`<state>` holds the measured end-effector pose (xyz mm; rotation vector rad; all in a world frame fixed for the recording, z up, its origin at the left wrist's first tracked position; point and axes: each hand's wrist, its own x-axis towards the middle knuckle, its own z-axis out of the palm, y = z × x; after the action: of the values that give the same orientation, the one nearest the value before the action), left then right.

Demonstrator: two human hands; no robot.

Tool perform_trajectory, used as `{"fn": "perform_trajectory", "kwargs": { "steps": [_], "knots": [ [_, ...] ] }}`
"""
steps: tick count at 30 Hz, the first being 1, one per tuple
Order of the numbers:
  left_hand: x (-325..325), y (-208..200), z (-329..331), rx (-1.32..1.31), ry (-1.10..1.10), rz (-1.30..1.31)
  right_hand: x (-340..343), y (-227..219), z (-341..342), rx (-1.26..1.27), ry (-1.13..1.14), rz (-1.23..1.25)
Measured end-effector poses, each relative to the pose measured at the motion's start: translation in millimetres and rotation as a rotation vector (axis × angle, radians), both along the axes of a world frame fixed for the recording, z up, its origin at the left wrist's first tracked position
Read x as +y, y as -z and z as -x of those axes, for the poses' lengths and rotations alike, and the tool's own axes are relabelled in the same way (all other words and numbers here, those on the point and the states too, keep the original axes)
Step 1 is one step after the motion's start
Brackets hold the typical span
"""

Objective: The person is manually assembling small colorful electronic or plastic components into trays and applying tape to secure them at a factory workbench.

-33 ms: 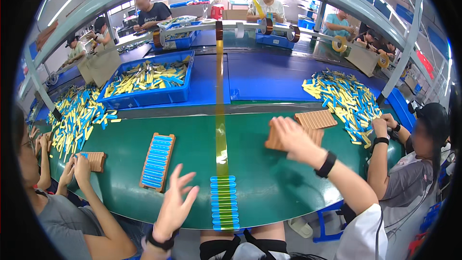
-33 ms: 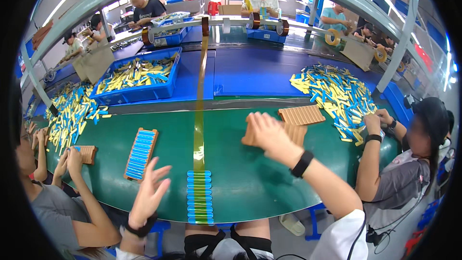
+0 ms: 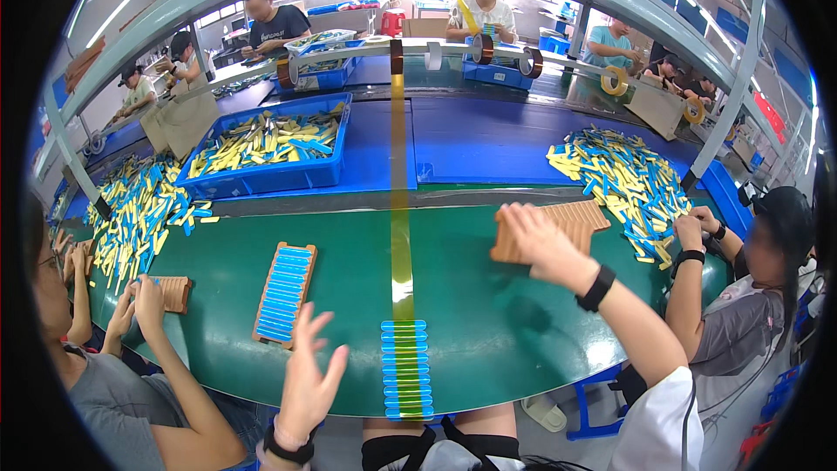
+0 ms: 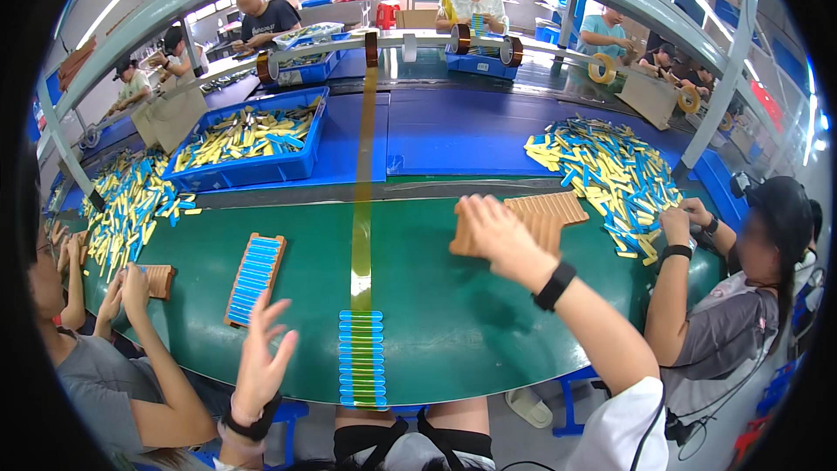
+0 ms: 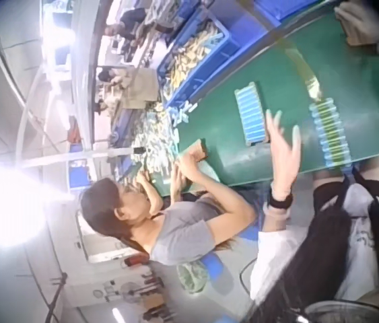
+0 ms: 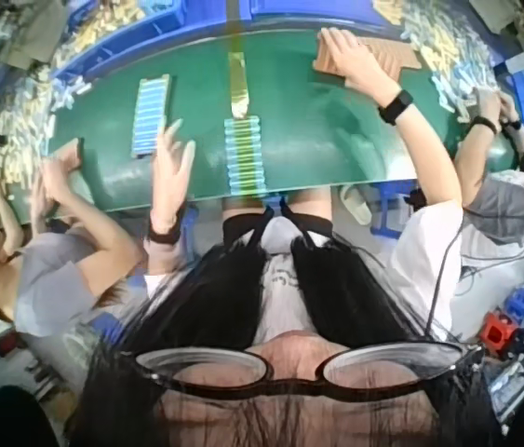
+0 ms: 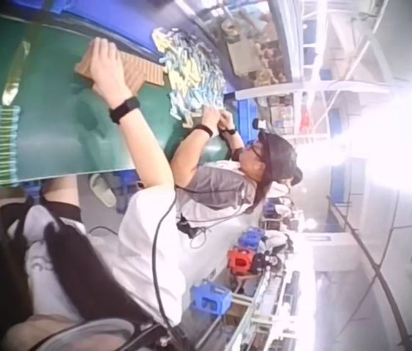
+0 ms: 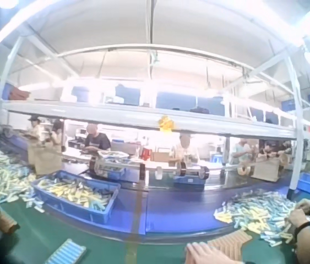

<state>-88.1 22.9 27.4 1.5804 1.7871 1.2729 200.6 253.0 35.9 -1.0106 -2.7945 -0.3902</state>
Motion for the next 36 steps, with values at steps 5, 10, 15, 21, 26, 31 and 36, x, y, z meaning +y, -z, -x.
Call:
{"fn": "perform_trajectory", "kwargs": {
  "steps": [5, 10, 15, 21, 26, 31, 36],
  "knots": [
    [-40, 20, 29, 0.349, -0.383, 0.094, 69, -4, -44, -0.149, 0.086, -0.085],
    [-48, 59, 66, 0.381, -0.493, 0.196, 123, 35, -64, -0.114, 0.168, -0.332],
    [-35, 72, 79, 0.434, -0.479, 0.174, 89, 27, -6, 0.198, 0.241, -0.236],
    [-16, 64, 76, 0.32, -0.392, 0.063, -64, 31, 112, 0.178, 0.033, 0.565],
    [-13, 58, 43, 0.371, -0.455, 0.043, -83, 43, 125, 0.545, 0.005, 1.186],
    [-12, 66, -8, 0.42, -0.353, 0.036, -102, 12, 80, 1.214, 0.216, 1.902],
    [0, 60, -73, 0.379, -0.277, 0.032, -105, -8, 30, 1.469, 0.189, 1.781]
  ]
}}
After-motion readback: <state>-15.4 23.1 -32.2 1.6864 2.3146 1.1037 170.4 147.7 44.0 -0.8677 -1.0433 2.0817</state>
